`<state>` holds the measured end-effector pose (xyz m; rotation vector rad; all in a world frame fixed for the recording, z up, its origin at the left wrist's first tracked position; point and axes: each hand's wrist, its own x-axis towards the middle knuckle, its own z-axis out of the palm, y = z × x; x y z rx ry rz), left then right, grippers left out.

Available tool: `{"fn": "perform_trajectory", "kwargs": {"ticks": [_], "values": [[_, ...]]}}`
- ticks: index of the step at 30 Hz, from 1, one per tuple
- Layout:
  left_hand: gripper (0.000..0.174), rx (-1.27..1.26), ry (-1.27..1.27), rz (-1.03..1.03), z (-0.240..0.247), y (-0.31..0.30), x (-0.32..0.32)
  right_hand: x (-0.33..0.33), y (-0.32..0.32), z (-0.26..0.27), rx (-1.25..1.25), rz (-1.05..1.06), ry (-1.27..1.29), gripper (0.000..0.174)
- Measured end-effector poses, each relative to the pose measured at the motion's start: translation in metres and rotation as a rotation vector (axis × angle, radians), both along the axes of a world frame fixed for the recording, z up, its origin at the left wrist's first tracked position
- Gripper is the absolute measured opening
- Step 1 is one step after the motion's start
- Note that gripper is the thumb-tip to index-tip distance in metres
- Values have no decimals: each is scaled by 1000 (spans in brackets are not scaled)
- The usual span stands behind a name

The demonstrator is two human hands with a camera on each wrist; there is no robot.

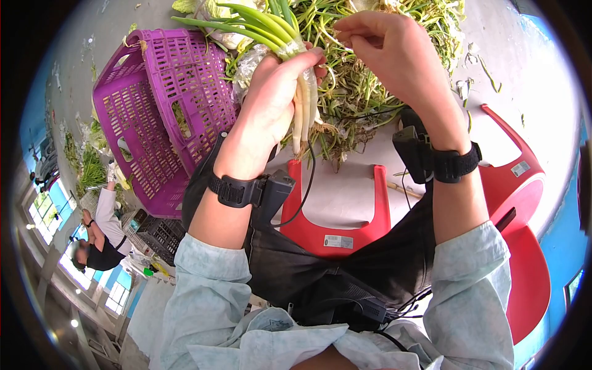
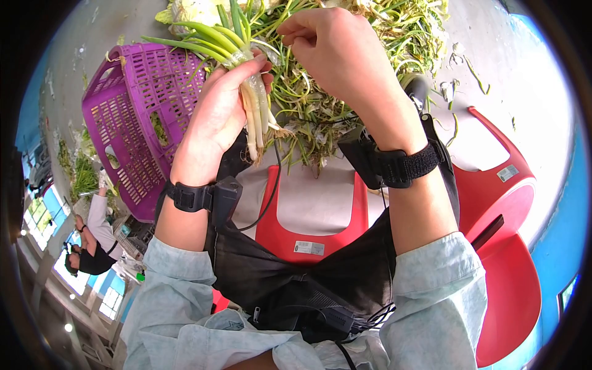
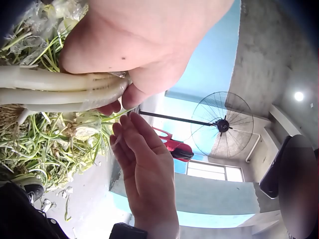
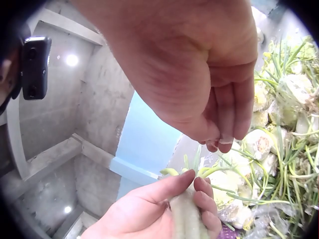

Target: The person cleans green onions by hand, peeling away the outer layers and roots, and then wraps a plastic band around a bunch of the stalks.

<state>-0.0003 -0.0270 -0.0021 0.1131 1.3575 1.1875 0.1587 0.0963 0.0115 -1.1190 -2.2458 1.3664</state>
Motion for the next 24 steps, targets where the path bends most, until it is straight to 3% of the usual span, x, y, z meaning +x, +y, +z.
{"fn": "perform_trajectory", "kwargs": {"ticks": [16, 24], "values": [[24, 18, -11, -3, -2, -1, 0, -4, 1, 16, 28, 60, -162, 18], [24, 15, -7, 3, -1, -1, -1, -13, 7, 55, -145, -20, -207, 25]]}}
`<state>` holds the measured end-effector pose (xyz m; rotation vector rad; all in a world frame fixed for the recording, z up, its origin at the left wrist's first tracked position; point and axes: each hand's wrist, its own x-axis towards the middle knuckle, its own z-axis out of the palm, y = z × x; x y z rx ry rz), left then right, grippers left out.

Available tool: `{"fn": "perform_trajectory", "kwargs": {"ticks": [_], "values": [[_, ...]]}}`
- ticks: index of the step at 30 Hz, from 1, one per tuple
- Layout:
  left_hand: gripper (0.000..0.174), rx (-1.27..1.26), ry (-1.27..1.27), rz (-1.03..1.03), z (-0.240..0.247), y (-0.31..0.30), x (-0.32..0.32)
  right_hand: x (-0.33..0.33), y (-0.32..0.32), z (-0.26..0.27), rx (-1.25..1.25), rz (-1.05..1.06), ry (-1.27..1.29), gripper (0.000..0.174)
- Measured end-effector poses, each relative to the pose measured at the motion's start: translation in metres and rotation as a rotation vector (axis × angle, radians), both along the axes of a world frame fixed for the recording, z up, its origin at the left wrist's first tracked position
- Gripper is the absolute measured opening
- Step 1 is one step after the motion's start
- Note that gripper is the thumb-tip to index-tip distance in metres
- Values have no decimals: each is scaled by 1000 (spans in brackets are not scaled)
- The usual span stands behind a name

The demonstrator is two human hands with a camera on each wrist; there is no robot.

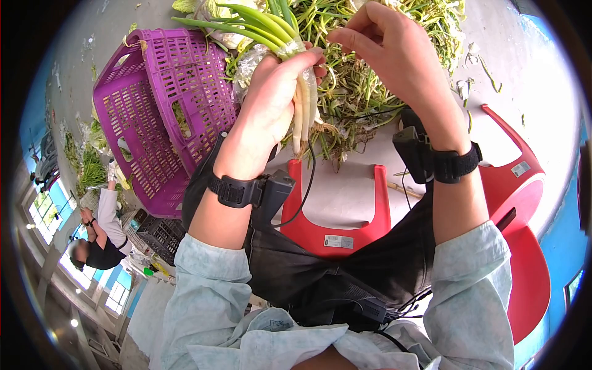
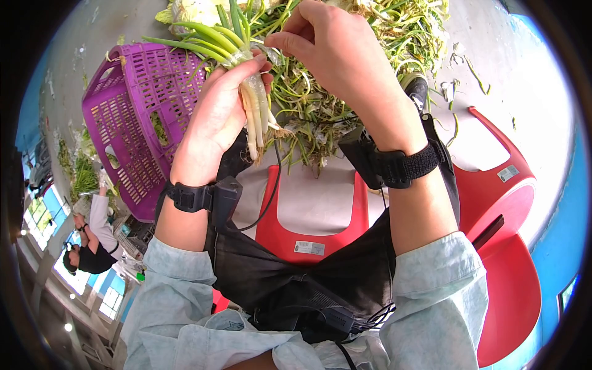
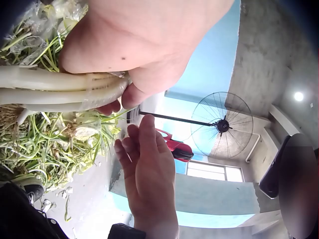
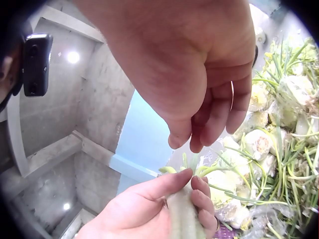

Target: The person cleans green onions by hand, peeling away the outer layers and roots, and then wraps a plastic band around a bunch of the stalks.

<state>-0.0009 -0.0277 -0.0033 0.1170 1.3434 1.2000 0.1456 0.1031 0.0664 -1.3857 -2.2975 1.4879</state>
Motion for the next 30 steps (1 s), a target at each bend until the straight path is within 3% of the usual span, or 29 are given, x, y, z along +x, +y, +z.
{"fn": "perform_trajectory", "kwargs": {"ticks": [7, 16, 19, 22, 25, 30], "values": [[25, 10, 4, -13, -2, 0, -1, 9, -1, -27, 121, 68, 160, 24], [24, 2, -11, -14, 0, 0, -1, 6, -2, -22, -29, 25, 165, 19], [25, 2, -9, -1, 0, 0, 0, 4, -2, -20, 8, 53, 80, 19], [26, 0, -5, 4, -1, 0, 0, 11, -10, -58, 84, 23, 251, 20], [26, -11, -2, 13, -1, 0, 1, 13, -8, -62, 202, 103, 157, 20], [25, -23, -6, 4, -2, 0, 0, 15, -9, -60, 185, 108, 175, 23]]}}
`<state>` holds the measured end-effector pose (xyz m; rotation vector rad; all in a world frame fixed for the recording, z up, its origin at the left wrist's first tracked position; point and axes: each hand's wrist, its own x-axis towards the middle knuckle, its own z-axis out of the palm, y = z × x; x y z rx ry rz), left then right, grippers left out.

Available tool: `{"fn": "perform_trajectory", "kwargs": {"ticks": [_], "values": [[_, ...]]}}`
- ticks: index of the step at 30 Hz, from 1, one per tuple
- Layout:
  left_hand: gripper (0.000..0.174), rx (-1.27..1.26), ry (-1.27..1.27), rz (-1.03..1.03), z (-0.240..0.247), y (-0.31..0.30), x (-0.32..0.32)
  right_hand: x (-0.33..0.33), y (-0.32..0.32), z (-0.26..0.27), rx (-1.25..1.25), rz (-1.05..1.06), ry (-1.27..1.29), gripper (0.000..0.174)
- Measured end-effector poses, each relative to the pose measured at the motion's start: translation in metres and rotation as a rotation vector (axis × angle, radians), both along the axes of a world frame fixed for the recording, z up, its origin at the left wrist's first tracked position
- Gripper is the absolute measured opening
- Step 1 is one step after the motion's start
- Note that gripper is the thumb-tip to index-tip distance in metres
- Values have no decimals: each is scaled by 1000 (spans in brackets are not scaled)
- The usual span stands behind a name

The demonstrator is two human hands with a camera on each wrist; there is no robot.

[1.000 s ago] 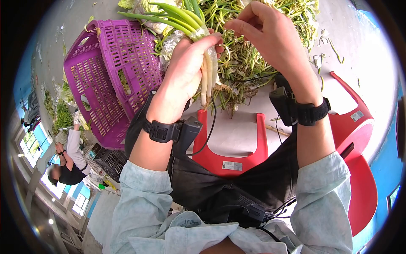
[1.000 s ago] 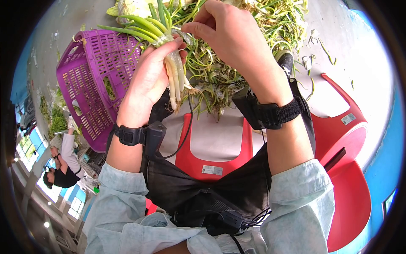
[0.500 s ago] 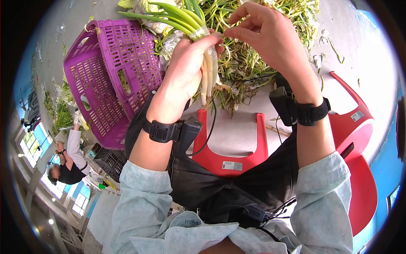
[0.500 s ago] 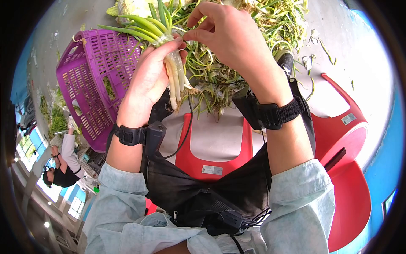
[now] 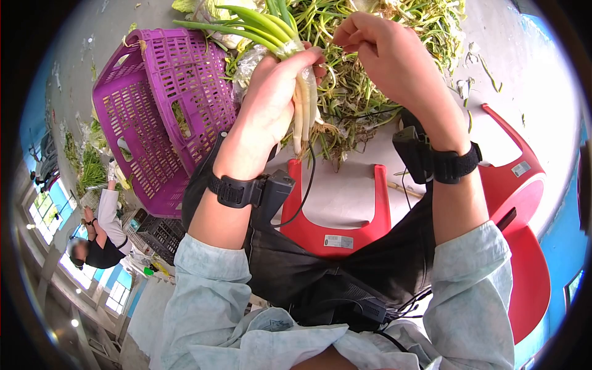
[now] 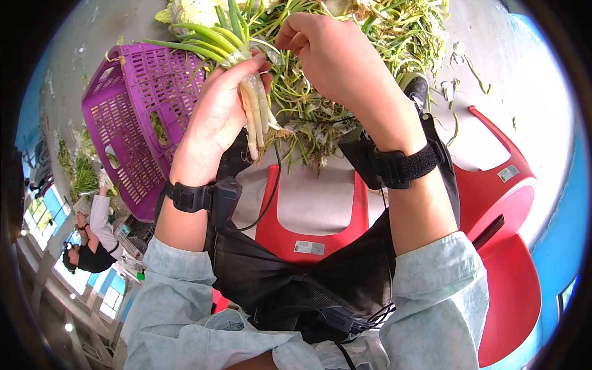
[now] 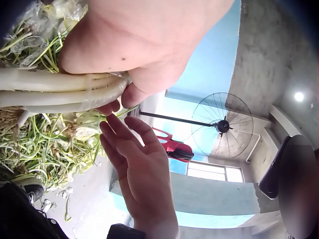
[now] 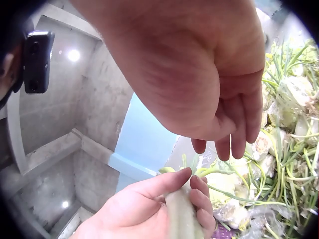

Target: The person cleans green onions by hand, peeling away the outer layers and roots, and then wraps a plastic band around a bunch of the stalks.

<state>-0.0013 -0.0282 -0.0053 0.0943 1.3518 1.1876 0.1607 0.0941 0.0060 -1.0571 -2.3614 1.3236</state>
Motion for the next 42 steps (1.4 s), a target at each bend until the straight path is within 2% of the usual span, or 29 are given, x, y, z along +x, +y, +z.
{"fn": "perform_trajectory", "kwargs": {"ticks": [4, 9, 13, 16, 22, 26, 29, 31, 34, 37, 40, 42], "values": [[25, -1, 0, -4, -1, -1, -1, 2, -1, -10, 149, -30, 75, 20], [30, 1, -108, 85, 0, 1, -3, -1, 6, 15, 17, -69, -20, 16], [37, 65, -173, 172, 2, 4, -1, -7, 7, 33, -132, -86, -179, 27], [40, 116, -188, 183, 5, 6, 1, -6, 1, 18, 16, -68, -149, 18], [38, 196, -183, 186, -1, 7, 0, -8, -2, 7, -147, 23, 57, 31], [35, 267, -252, 212, 3, 10, 3, -7, -8, 5, -104, 98, 91, 43], [50, 333, -260, 158, 11, 9, 5, -7, -16, 5, -108, 72, 103, 55], [49, 324, -221, 169, 8, 9, 5, -8, -9, 10, -177, 53, 25, 68], [47, 354, -191, 121, 5, 7, 5, -11, -4, 33, -356, -43, 34, 39], [44, 393, -161, 76, 4, 8, 4, -11, -2, 34, -457, -63, 66, 45], [40, 391, -79, 51, 9, 9, 7, -12, 1, 32, -505, -87, 37, 42], [38, 380, -30, 31, 10, 9, 7, -8, 4, 37, -662, -64, 143, 40]]}}
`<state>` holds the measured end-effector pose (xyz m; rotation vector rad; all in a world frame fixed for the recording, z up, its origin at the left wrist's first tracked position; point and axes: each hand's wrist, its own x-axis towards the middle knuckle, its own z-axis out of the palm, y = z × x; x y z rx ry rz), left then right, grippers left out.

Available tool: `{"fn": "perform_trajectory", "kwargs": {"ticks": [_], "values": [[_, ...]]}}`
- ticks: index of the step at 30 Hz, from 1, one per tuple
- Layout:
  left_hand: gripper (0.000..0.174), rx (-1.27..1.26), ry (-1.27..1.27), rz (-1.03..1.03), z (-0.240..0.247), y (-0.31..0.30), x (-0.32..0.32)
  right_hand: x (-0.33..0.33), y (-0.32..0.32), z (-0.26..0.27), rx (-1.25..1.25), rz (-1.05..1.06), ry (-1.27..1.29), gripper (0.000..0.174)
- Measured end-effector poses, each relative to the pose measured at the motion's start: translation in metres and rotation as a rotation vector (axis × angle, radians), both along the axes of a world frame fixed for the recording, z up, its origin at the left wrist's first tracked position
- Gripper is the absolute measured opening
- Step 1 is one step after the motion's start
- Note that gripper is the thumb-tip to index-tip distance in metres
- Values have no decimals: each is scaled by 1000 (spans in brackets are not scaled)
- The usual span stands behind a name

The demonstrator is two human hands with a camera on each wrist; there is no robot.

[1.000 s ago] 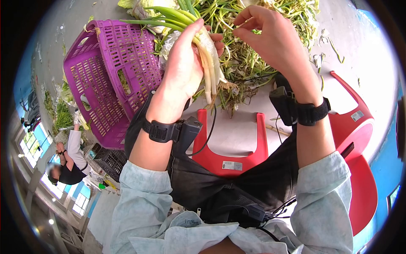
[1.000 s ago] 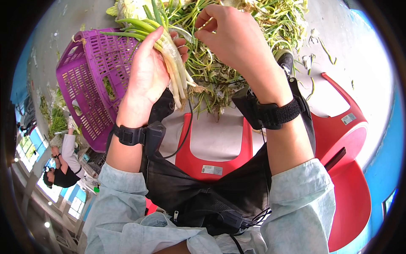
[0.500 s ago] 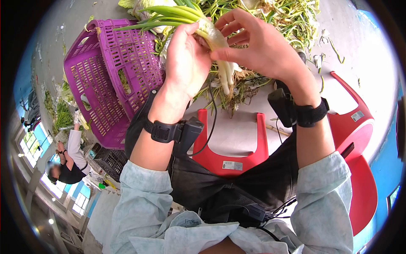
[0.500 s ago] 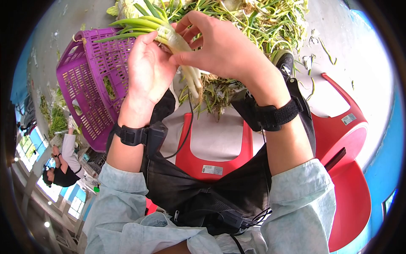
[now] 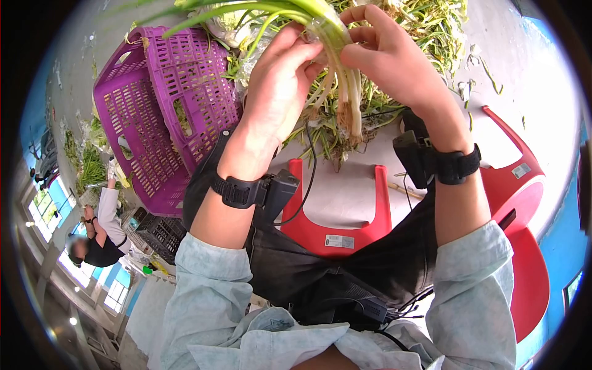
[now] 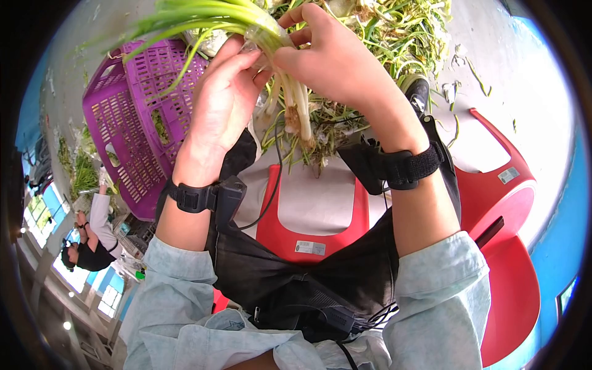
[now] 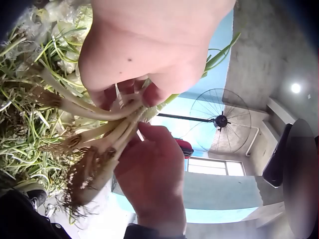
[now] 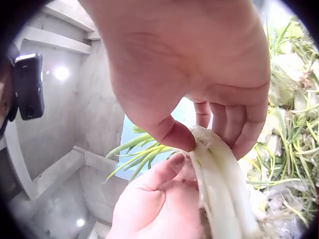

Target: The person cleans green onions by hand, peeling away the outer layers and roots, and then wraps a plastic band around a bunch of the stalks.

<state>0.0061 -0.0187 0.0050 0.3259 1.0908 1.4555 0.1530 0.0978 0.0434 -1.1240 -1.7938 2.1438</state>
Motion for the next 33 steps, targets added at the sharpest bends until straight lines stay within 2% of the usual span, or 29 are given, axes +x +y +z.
{"fn": "perform_trajectory", "kwargs": {"ticks": [1, 4, 11, 14, 17, 22, 25, 27, 33], "values": [[37, -5, 16, -8, -1, 0, 0, 1, 1, 2, -77, -1, 56, 38], [33, -4, 25, -27, -2, -1, -3, -6, 0, -14, -169, -42, 12, 34], [22, -111, -71, 97, -9, -4, -10, -9, 0, -11, -173, -62, -8, 34], [29, -145, 16, 61, -10, -6, -9, -9, 1, 3, -116, -46, -61, 37], [27, -182, 49, 47, -6, -5, -5, -3, 3, 6, -71, -4, -37, 39], [23, -166, -41, 51, -4, -6, -10, -1, 0, 3, -10, -13, -4, 39], [23, -175, -51, 54, -1, -5, -9, -12, 2, 12, -74, -26, -170, 39], [24, -185, -13, 53, 2, -4, -5, -4, 2, 11, -62, -1, -70, 38], [26, -173, 71, -43, 1, -5, -6, -4, 3, -16, -133, 18, -17, 35]]}}
